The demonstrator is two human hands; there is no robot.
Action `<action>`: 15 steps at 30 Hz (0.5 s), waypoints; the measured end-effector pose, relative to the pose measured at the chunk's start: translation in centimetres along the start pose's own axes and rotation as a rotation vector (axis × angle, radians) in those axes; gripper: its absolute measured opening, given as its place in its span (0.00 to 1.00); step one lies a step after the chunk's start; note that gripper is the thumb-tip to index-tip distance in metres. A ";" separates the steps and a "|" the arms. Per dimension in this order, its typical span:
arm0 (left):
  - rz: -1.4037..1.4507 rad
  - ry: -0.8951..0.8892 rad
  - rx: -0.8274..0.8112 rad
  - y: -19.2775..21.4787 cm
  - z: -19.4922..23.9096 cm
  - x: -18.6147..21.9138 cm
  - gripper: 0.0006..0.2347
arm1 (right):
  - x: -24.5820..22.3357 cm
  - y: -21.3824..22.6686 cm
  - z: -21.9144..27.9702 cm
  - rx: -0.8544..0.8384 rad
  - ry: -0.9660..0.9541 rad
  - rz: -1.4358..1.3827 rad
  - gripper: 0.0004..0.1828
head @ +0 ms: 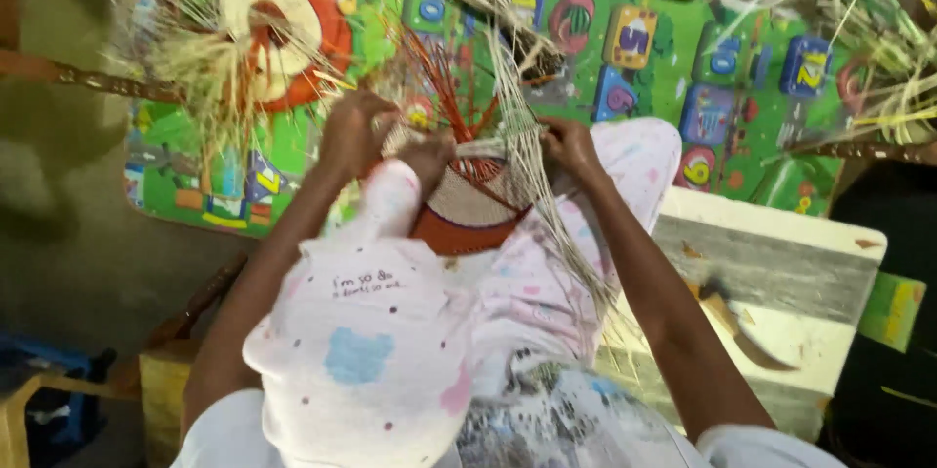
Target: The person sits cross-legged and weaves a basket using dried plant fibers. They interlace light-colored strands into the rim of a partially completed basket, occasionally using a curved knife to trim or adjust the fibers.
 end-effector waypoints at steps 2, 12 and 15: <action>0.036 0.012 -0.046 -2.1 -0.7 0.2 0.06 | 0.5 -0.1 -0.3 0.013 0.014 0.010 0.15; 0.042 -0.242 -0.473 -9.5 -4.6 7.6 0.07 | -1.4 1.9 1.2 0.172 0.000 -0.138 0.10; -0.005 -0.256 -0.496 -17.0 -5.0 7.0 0.07 | -2.5 2.5 1.9 0.275 0.095 -0.107 0.08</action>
Point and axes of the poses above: each hand's wrist, its own z-axis away from the middle knuckle, its own y-axis out of the back of the hand, x = y × z, the point moved 6 cm from there along -z, towards the middle knuckle, and after that the axes turned 15 degrees about -z, right-handed, at the moved point
